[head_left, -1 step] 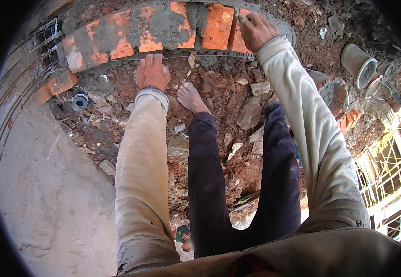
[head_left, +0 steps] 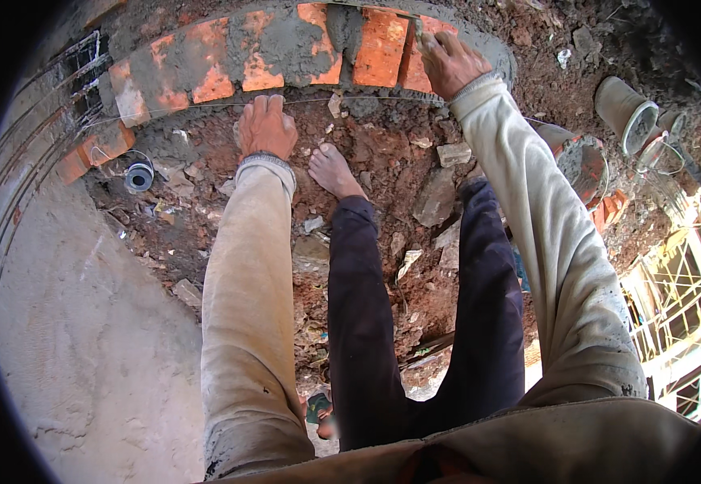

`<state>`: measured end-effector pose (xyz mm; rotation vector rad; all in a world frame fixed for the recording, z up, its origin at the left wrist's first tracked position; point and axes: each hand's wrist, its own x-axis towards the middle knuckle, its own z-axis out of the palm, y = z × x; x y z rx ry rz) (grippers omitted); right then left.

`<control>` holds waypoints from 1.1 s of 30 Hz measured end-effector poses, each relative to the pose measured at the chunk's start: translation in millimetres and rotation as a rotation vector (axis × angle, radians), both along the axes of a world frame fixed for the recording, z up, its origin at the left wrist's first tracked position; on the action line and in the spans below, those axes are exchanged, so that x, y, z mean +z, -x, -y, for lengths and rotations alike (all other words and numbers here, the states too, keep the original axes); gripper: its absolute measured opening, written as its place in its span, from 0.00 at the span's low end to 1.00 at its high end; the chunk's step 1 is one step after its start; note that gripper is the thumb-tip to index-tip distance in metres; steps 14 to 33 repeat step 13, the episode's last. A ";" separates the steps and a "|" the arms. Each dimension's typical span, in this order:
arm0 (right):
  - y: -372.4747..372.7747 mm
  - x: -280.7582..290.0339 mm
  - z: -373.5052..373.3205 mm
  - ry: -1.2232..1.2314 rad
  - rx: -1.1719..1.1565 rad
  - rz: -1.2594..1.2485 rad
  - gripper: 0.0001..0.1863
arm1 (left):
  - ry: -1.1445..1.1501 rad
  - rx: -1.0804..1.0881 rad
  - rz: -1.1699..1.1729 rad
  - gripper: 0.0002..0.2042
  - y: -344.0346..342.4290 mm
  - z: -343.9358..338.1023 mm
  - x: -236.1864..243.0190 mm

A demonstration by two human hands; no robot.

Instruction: The person scoops mortar from a bucket and spreads it on the ground to lay a row of bricks. They use a trowel to apply mortar between the bricks and tap them into alignment along a guide string.

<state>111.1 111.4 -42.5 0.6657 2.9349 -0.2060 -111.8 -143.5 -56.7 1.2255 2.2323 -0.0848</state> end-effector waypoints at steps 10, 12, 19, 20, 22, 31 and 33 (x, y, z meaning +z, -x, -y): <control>-35.0 31.5 25.9 0.118 0.092 0.032 0.23 | -0.070 0.033 0.009 0.16 1.6 4.0 3.3; -38.5 31.7 30.1 0.133 0.097 0.071 0.25 | -0.035 0.041 0.035 0.16 0.7 5.6 10.7; -42.4 33.5 32.1 0.137 0.095 0.086 0.26 | -0.062 0.043 0.029 0.18 0.5 8.8 9.3; -42.4 33.5 32.1 0.137 0.095 0.086 0.26 | -0.062 0.043 0.029 0.18 0.5 8.8 9.3; -42.4 33.5 32.1 0.137 0.095 0.086 0.26 | -0.062 0.043 0.029 0.18 0.5 8.8 9.3; -42.4 33.5 32.1 0.137 0.095 0.086 0.26 | -0.062 0.043 0.029 0.18 0.5 8.8 9.3; -42.4 33.5 32.1 0.137 0.095 0.086 0.26 | -0.062 0.043 0.029 0.18 0.5 8.8 9.3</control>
